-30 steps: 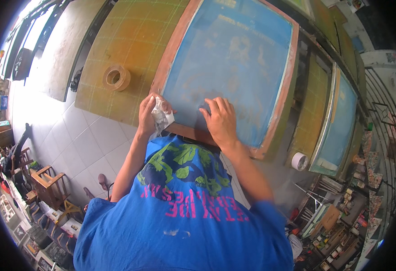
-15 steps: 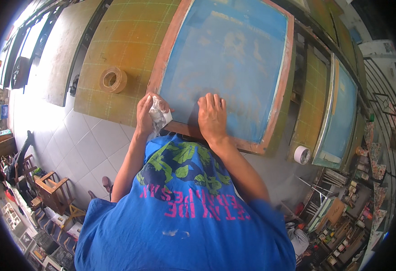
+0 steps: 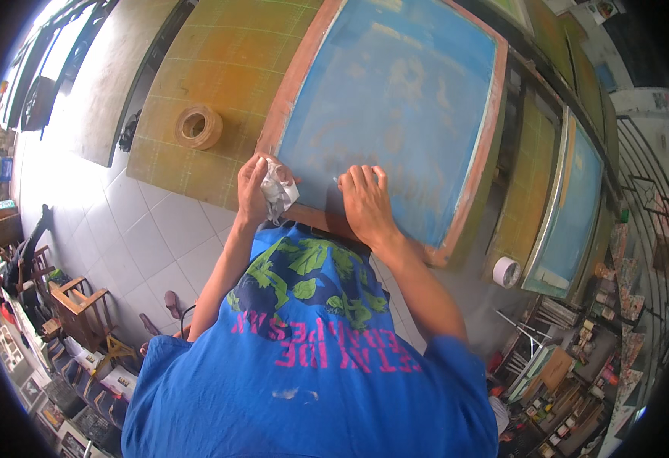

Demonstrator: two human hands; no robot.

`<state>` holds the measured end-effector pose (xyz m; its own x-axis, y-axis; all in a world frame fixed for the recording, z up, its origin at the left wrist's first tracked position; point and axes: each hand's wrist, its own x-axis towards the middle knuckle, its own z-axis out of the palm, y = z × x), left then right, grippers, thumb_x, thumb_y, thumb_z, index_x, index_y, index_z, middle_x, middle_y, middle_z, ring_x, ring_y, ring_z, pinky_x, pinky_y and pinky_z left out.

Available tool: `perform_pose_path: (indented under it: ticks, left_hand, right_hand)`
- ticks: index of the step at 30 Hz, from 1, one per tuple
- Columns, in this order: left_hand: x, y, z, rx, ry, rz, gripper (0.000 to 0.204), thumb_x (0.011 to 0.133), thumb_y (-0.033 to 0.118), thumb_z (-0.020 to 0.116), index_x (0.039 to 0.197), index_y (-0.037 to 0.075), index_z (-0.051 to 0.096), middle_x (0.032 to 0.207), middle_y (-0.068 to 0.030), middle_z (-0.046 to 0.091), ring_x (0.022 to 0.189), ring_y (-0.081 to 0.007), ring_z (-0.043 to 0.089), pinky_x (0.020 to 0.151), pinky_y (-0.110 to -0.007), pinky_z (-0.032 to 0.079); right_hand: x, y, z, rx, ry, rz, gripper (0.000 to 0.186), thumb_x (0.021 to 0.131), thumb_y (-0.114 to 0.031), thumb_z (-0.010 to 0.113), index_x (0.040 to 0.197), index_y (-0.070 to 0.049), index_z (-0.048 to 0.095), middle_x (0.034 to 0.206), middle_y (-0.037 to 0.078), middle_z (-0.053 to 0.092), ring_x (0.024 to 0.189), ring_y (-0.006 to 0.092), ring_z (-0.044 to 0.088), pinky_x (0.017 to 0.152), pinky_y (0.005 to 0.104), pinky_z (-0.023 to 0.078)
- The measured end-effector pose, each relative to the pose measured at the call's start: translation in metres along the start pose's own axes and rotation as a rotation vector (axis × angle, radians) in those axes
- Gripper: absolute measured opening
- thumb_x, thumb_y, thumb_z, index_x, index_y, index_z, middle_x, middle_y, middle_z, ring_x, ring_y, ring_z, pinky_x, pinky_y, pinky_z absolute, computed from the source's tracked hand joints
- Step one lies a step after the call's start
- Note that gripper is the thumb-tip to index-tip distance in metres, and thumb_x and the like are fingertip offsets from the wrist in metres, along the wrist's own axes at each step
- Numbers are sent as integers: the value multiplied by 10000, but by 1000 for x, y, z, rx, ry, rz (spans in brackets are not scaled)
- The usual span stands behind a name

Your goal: The person removes adhesive tape and a transparent plastic sheet from the mesh of a screen printing frame by peeling them off by hand.

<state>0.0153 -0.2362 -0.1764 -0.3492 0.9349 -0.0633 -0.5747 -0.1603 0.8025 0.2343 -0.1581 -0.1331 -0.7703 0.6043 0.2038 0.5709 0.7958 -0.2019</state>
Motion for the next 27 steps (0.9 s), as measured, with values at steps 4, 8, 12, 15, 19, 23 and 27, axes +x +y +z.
perform_pose_path:
  ticks: [4,8,12,15,19,23,27]
  left_hand:
    - [1,1,-2,0,-29,1,382,1059,367,596,917,13,598,775,-98,637,721,-185,648,798,-434,618]
    - [0,2,-1,-42,-14,-27,385,1063,370,584,923,11,598,771,-104,634,714,-199,649,801,-444,614]
    - [0,1,-2,-50,-6,-28,385,1070,367,571,930,10,598,766,-106,631,705,-211,646,791,-456,614]
    - [1,-3,-5,-57,-11,-8,369,1075,346,566,930,8,596,768,-109,631,707,-203,643,793,-462,618]
    - [0,-1,0,28,15,27,359,1077,327,567,929,1,596,763,-109,627,704,-194,637,803,-460,623]
    - [-1,-2,3,60,47,47,362,1078,327,567,931,-2,598,766,-106,626,708,-192,634,814,-463,624]
    - [-1,-2,3,21,36,58,367,1079,331,563,932,-4,599,774,-108,629,723,-195,633,826,-469,621]
  right_hand:
    - [-6,4,-2,50,29,15,118,981,-138,616,1069,-61,597,1019,64,572,992,250,569,1042,473,394]
    - [-3,-2,-13,149,138,122,282,936,-174,721,1158,-34,617,1071,59,607,994,267,576,961,461,416]
    - [-1,-2,2,152,229,128,192,902,-162,764,1022,-43,671,990,52,612,945,260,582,943,463,443]
    - [-1,-7,10,135,200,153,109,907,-133,752,933,-58,678,946,49,614,917,262,587,928,458,455]
    - [-12,-11,13,156,216,174,83,915,-110,734,933,-75,661,933,42,614,914,254,594,965,457,455]
    - [-26,-8,5,161,187,133,79,919,-101,727,936,-90,650,916,26,605,909,225,600,1043,465,420]
    - [-48,-8,-1,177,140,131,76,919,-108,725,930,-105,650,914,7,603,903,194,606,1096,477,371]
